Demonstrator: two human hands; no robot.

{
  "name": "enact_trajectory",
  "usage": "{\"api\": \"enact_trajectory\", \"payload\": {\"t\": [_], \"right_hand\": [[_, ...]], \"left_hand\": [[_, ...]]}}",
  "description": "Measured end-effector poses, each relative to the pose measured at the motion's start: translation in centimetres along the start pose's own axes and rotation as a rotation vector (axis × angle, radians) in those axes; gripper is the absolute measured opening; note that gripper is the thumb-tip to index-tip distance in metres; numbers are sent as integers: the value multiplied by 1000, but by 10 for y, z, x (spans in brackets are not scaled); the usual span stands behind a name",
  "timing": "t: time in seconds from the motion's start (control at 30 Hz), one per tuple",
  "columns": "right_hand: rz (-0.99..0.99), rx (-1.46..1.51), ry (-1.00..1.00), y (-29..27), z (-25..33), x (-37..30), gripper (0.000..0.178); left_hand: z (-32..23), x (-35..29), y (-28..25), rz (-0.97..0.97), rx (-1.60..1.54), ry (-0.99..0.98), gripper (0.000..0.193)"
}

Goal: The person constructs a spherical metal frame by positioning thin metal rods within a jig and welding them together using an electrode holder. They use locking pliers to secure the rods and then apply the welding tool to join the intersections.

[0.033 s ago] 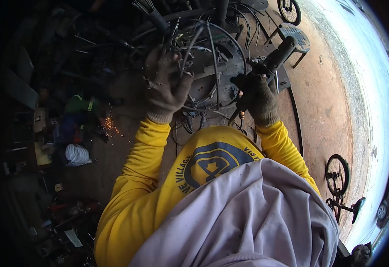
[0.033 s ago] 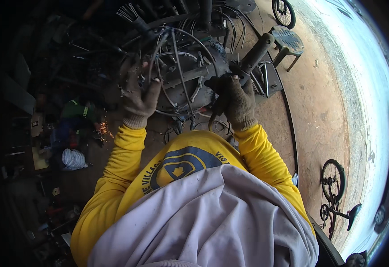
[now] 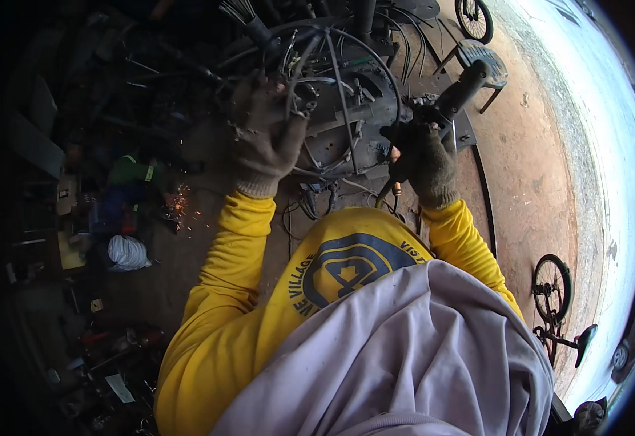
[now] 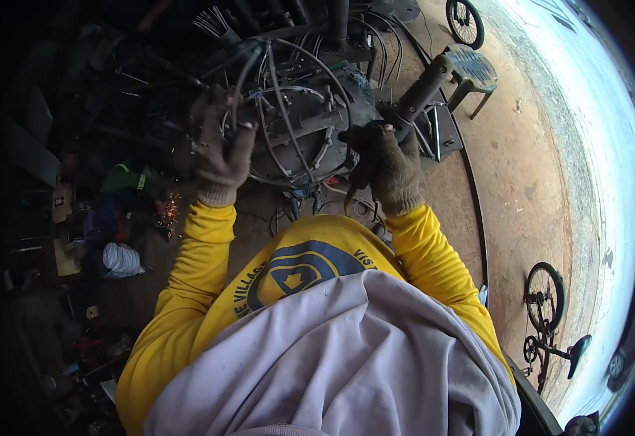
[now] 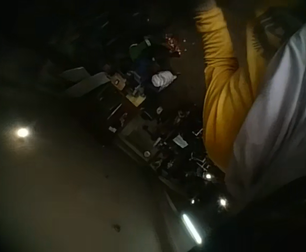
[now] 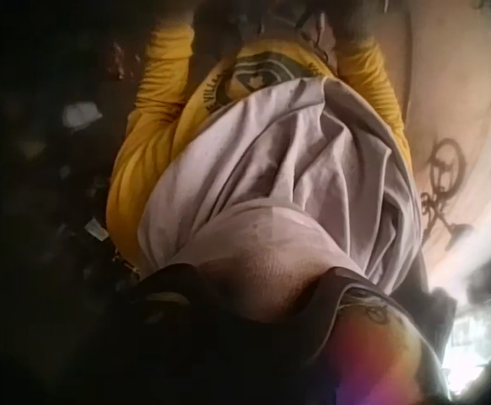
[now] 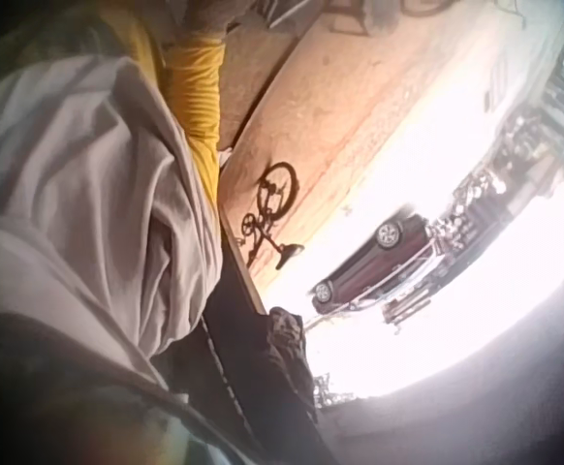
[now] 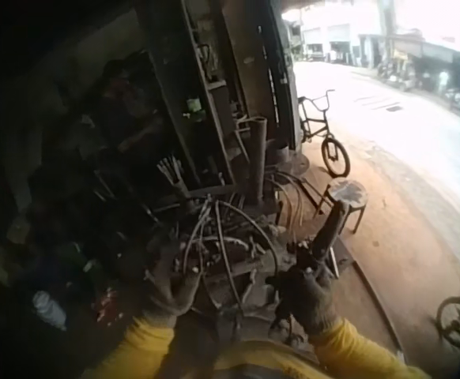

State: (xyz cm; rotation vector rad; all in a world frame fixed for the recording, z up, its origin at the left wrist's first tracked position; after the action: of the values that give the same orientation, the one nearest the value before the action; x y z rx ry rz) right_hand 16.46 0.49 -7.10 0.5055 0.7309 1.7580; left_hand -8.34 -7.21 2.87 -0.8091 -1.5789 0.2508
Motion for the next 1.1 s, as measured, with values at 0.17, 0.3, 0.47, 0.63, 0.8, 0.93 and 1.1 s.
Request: {"api": "enact_trajectory", "payload": {"t": [0.17, 0.3, 0.47, 0.63, 0.8, 0.93, 1.1], "right_hand": [[-28, 16, -91, -20, 7, 7, 33], [-118, -58, -41, -35, 9, 7, 30], [-134, 0, -65, -58, -6, 0, 30], [-150, -11, -23, -74, -3, -5, 29], [-167, -82, 30, -77, -2, -8, 35], [-154, -85, 3, -78, -4, -8, 34], [-196, -84, 10, -71, -3, -9, 32]], "left_hand": [[69, 20, -9, -58, -1271, -1009, 44], [72, 31, -12, 402, -2021, -963, 60], [88, -5, 13, 322, -2236, -1090, 69], [61, -8, 34, 627, -2463, -652, 70], [51, -16, 60, 703, -2540, -479, 77], [37, -22, 65, 572, -2666, -596, 77], [33, -22, 72, 468, -2719, -629, 76]]}}
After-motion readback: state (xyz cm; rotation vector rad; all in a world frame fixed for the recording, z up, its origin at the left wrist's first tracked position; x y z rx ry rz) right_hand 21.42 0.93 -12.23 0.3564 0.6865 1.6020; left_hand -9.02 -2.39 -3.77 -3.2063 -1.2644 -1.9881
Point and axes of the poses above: each hand's wrist, its own x-axis towards the middle knuckle, its own y-axis out of the palm, z = x × y, the point moved 3 cm from there along x, towards the middle knuckle, and after that the axes turned 1 degree about x, right-handed, at the moved point
